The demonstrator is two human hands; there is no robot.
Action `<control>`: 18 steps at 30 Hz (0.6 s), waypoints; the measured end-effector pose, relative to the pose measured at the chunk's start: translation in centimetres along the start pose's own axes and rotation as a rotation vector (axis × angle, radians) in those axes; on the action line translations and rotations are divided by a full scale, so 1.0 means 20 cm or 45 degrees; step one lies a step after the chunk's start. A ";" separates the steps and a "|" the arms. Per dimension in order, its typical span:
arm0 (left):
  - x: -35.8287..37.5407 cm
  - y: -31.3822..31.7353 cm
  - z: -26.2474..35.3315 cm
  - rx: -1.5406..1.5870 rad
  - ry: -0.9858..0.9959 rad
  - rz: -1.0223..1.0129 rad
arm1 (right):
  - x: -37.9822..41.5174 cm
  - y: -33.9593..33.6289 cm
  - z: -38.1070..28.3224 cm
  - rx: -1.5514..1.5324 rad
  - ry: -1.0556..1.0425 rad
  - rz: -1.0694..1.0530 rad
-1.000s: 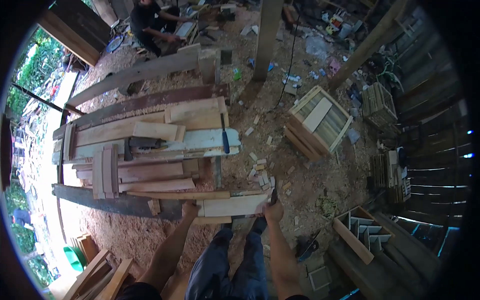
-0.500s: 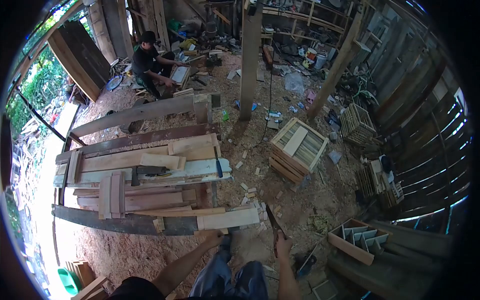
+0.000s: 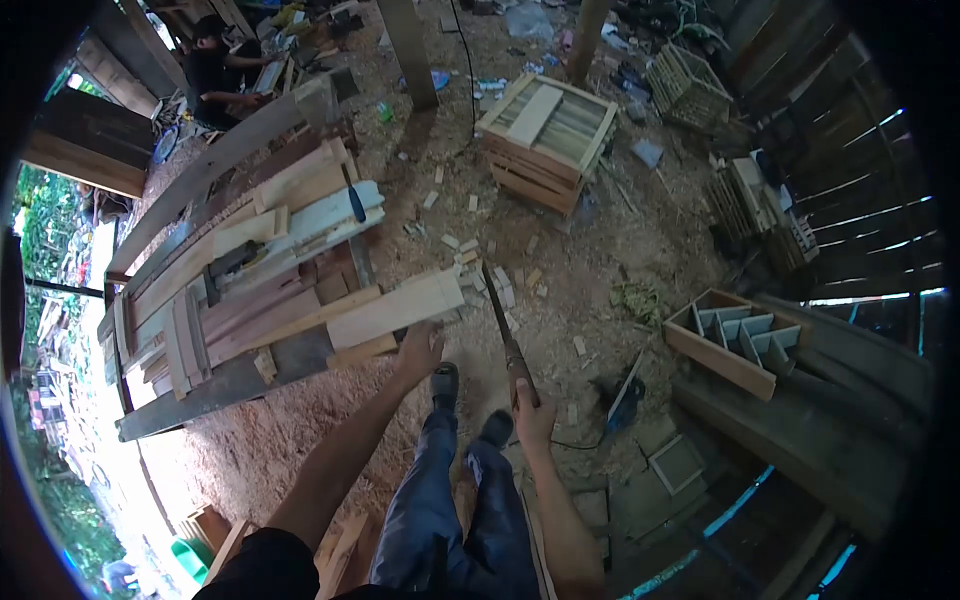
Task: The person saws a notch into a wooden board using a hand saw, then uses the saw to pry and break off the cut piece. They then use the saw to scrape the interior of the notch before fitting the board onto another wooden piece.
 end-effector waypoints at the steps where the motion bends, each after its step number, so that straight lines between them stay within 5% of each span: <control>1: -0.05 -0.01 0.03 -0.038 -0.019 -0.037 | 0.02 0.00 0.00 -0.059 -0.027 -0.021; 7: -0.39 -0.15 -0.12 -0.365 -0.021 0.382 | 0.06 0.00 0.03 -0.177 -0.027 -0.088; 12: -0.49 -0.06 -0.33 -0.631 0.040 0.316 | -0.02 0.15 0.10 -0.252 -0.050 -0.190; 14: -0.51 0.02 -0.41 -0.329 -0.108 0.069 | -0.10 0.24 0.06 -0.118 -0.110 -0.165; 18: -0.51 -0.04 -0.37 -0.256 -0.202 0.060 | -0.28 0.44 0.05 0.286 -0.331 -0.166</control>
Point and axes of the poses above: each hand's wrist, its own x-axis away from the middle knuckle, its own y-axis out of the palm, z = x × y, the point moved 9 cm from there along -x, towards the middle knuckle, and after that the axes turned 2 degrees about y, right-handed, at the moved point
